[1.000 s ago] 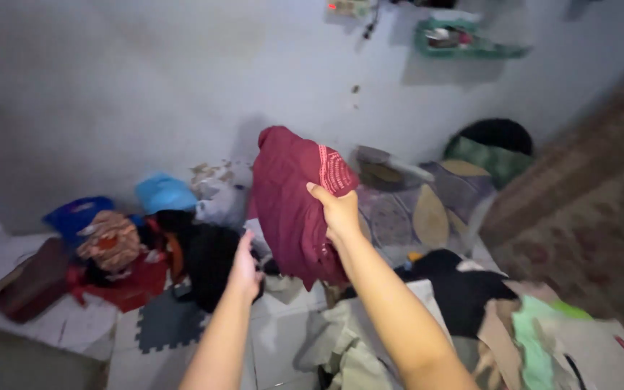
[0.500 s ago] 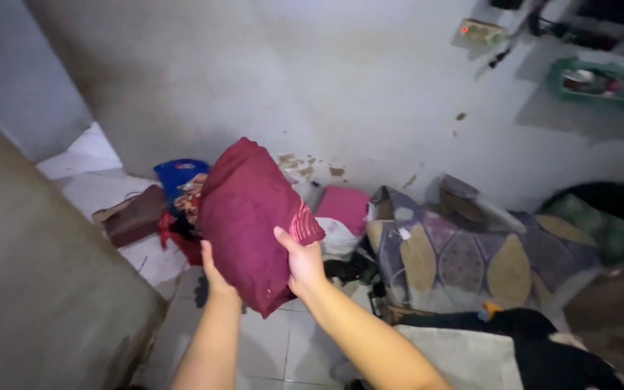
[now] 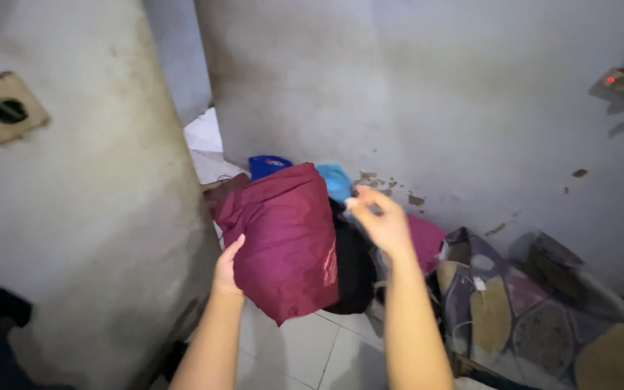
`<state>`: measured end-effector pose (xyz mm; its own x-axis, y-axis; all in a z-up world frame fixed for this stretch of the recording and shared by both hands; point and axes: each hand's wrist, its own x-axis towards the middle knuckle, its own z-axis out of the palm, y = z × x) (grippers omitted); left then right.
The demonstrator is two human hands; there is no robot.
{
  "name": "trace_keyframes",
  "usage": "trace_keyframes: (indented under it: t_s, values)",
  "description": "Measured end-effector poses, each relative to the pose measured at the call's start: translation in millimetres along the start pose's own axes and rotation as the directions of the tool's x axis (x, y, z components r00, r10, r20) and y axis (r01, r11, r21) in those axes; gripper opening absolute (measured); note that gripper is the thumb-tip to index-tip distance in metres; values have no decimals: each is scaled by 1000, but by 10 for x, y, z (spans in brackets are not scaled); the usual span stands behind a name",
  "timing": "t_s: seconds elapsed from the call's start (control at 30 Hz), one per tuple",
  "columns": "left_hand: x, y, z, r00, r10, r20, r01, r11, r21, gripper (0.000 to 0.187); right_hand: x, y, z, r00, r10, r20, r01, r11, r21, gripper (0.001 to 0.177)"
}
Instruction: Organizing and stacking folded clothes into a wardrobe.
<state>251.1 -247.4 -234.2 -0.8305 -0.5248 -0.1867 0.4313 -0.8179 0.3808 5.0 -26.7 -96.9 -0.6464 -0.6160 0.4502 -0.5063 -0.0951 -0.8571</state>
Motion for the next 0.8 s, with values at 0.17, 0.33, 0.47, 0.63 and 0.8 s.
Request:
trace_keyframes:
  t_s: [0.17, 0.33, 0.47, 0.63, 0.8]
  values:
    - [-142, 130, -73, 992, -3, 124, 9, 998, -54, 45, -1, 349, 1138, 662, 583, 471, -750, 519, 411, 74]
    - [-461, 380, 158, 1000, -13, -1, 13, 999, -40, 54, -119, 284, 1516, 460, 512, 725, -871, 101, 481, 70]
    - [-467, 560, 93, 998, 65, 19, -66, 995, 74, 72, -158, -95, 1589, 664, 407, 627, -741, 246, 625, 62]
    - [-631, 656, 522, 999, -37, -30, 44, 964, 261, 78, -122, -115, 1521, 801, 357, 480, -593, 366, 717, 60]
    - [-619, 503, 921, 978, 96, -186, 56, 737, 674, 69, 88, 144, 1479, 697, 336, 634, -708, 181, 682, 62]
